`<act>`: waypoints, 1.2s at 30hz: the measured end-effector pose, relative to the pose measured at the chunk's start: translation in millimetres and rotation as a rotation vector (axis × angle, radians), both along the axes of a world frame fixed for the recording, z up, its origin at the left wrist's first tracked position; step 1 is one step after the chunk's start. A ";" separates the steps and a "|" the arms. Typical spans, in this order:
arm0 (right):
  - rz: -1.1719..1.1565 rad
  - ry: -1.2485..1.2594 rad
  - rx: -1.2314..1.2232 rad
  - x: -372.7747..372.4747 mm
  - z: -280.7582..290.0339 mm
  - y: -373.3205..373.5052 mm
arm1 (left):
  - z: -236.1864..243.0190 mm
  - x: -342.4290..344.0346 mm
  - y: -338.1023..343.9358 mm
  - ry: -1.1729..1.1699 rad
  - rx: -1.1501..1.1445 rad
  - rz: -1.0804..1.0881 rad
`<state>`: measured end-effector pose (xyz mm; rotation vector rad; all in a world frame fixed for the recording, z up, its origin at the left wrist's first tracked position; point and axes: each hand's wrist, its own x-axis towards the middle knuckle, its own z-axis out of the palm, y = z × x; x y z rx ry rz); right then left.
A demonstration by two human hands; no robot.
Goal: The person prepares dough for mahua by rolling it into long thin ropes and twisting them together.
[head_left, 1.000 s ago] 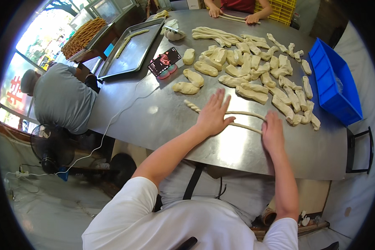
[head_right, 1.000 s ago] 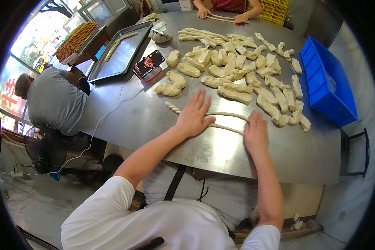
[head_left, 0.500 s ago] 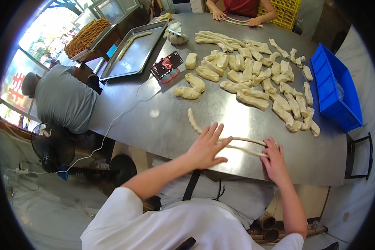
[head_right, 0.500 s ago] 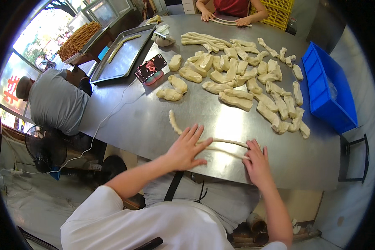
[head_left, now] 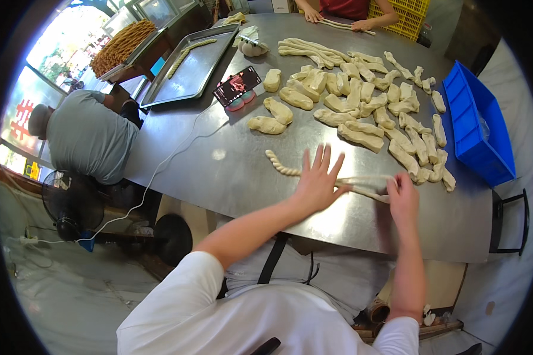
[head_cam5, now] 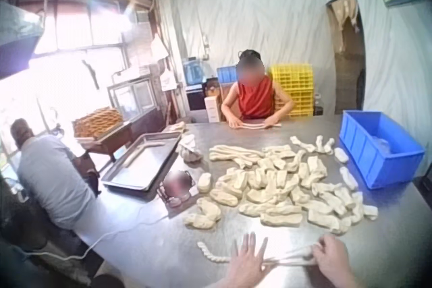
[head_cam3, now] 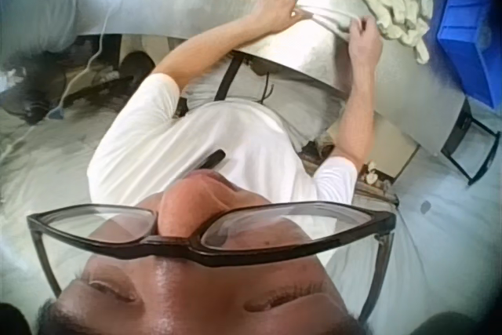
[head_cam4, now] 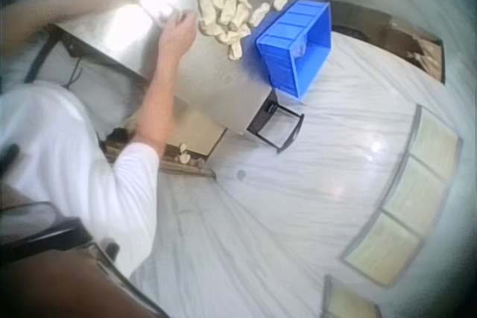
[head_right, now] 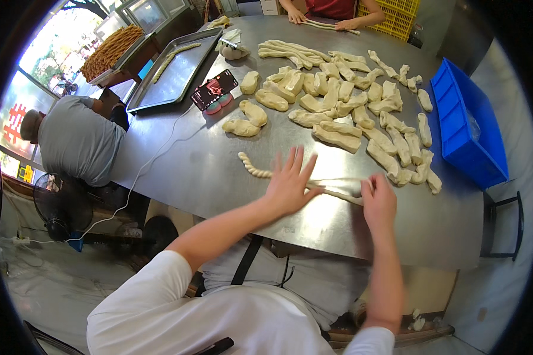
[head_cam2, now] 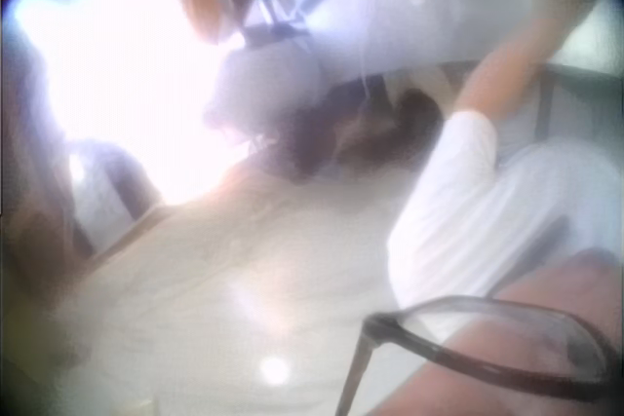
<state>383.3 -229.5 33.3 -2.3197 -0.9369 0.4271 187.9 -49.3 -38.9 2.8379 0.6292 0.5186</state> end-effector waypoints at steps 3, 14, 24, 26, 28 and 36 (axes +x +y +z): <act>0.187 -0.522 0.262 -7.5 -67.3 4.8 | -7.1 18.7 22.5 -0.109 -0.051 -0.186; 0.208 -0.478 0.198 -5.4 -70.9 -4.5 | 5.3 27.8 8.5 0.104 -0.063 -0.236; 0.222 -0.529 0.142 10.0 -71.4 0.8 | 0.8 43.3 -1.9 -0.104 0.025 -0.106; 0.356 -0.351 0.180 -27.5 -56.6 -48.8 | 4.9 -6.0 -13.1 0.092 -0.140 -0.358; 0.394 -0.258 0.093 -12.3 -50.1 -76.5 | 6.5 -41.1 -40.5 0.073 -0.048 -0.422; 0.287 -0.333 0.205 -18.9 -63.0 -24.4 | -13.2 23.2 -12.1 -0.013 -0.136 -0.439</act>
